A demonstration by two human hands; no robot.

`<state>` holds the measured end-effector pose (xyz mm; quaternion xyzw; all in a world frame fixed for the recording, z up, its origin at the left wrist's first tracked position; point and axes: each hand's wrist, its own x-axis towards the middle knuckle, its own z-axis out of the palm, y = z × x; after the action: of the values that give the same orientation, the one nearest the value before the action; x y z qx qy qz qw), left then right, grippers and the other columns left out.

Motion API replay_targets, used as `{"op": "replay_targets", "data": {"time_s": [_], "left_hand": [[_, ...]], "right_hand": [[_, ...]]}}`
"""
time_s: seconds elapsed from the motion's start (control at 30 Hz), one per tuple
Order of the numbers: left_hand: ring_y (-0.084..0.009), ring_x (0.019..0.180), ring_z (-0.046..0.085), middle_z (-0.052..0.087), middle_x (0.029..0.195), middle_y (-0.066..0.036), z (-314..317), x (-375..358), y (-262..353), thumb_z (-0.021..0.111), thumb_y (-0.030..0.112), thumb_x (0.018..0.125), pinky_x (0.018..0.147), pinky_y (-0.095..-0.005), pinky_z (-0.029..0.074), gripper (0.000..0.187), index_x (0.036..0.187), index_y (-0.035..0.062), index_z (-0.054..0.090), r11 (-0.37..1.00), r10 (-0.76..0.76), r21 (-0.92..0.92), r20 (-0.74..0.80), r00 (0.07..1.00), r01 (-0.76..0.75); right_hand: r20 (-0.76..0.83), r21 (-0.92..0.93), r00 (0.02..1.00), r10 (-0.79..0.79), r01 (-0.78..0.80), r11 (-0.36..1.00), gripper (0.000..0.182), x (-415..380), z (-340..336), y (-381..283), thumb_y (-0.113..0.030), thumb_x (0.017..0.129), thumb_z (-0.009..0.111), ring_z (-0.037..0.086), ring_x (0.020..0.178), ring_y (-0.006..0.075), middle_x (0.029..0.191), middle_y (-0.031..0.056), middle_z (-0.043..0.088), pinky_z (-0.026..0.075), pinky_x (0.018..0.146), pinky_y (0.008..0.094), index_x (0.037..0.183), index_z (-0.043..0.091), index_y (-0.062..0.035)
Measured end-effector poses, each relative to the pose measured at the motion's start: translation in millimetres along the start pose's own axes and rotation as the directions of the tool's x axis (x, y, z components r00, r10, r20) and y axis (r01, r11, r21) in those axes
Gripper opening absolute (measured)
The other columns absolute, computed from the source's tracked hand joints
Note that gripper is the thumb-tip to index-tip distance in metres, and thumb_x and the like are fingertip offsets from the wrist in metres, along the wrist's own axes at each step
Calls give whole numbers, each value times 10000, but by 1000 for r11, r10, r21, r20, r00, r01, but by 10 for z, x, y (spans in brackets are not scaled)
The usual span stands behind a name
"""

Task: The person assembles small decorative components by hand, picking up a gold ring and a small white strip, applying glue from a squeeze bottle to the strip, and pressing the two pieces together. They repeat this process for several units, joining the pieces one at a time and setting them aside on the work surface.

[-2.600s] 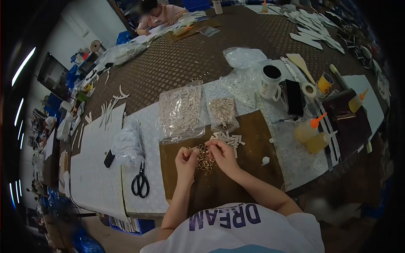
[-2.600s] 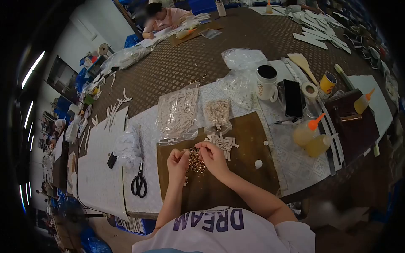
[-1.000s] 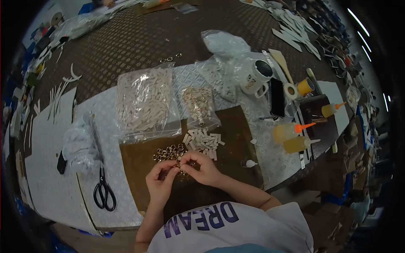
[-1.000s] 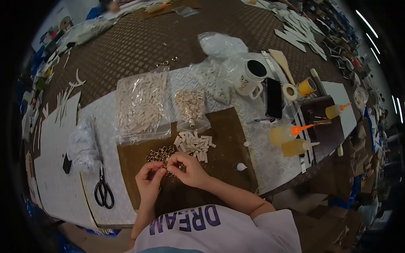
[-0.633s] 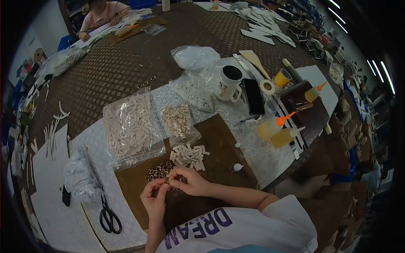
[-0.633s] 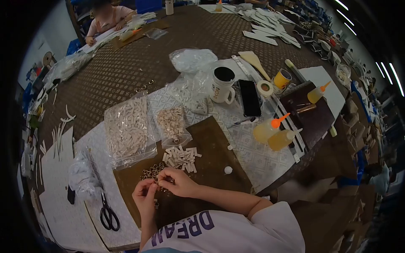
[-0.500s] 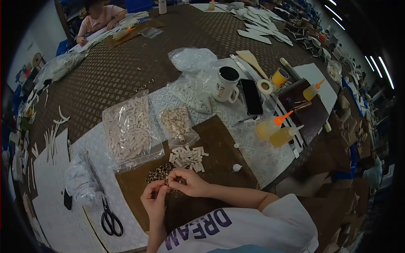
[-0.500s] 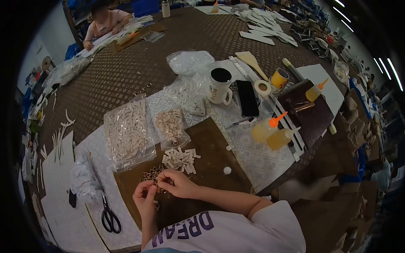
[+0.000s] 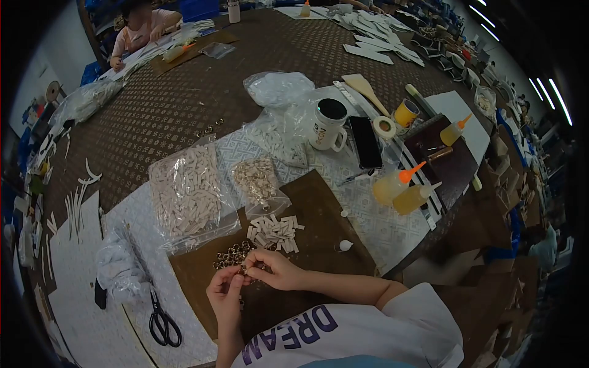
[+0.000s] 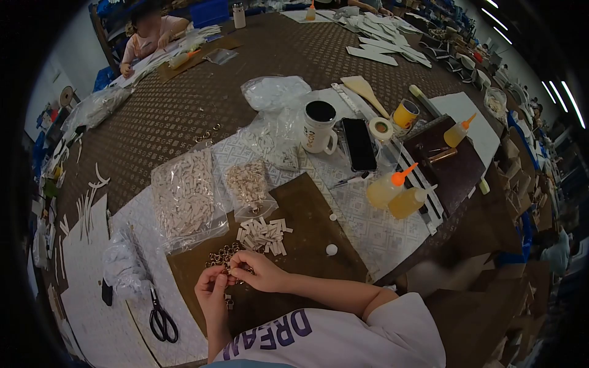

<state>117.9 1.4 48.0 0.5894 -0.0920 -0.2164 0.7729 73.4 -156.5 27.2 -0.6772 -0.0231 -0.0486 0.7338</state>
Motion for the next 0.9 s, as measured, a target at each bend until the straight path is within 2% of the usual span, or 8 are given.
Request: {"op": "replay_targets", "data": {"time_s": [0.07,0.27,0.47,0.67,0.9], "left_hand": [[-104,728,602,643,852,-65,-18,-1,1,596,29,862,706,-227,491,145,994,-32,600,1000,-4,10,0,1000,4],[-101,726,598,639,841,-60,-11,-7,11,589,17,862,704,-222,488,133,986,-28,603,1000,-9,17,-21,1000,10],[-98,723,598,640,842,-61,-4,-8,10,586,16,863,702,-219,488,130,985,-25,604,1000,-8,26,-25,1000,9],[-104,726,601,641,843,-65,4,-10,20,585,20,865,705,-223,489,136,992,-25,604,1000,-13,23,-23,1000,13],[-111,703,586,631,814,-54,13,-8,8,603,101,877,680,-230,477,159,995,-5,600,999,1,52,-24,1000,0]], "right_hand": [[35,-8,999,-1,2,1000,81,4,-8,-69,-65,889,536,467,765,89,834,27,473,408,690,233,881,477,-11],[30,-10,998,46,-46,999,89,-2,5,-103,-72,878,549,455,750,99,822,28,476,394,672,243,873,477,-20],[11,-24,1000,-14,14,1000,86,-6,7,-56,-70,872,557,449,744,96,831,29,485,386,654,238,874,486,-20],[-2,-9,1000,26,-26,1000,89,-15,12,-74,-75,868,565,448,747,94,835,30,488,387,650,240,883,497,-19],[0,-34,1000,21,-21,999,88,-13,0,-74,-72,863,567,457,750,105,831,35,492,391,664,249,883,501,-17]]}}
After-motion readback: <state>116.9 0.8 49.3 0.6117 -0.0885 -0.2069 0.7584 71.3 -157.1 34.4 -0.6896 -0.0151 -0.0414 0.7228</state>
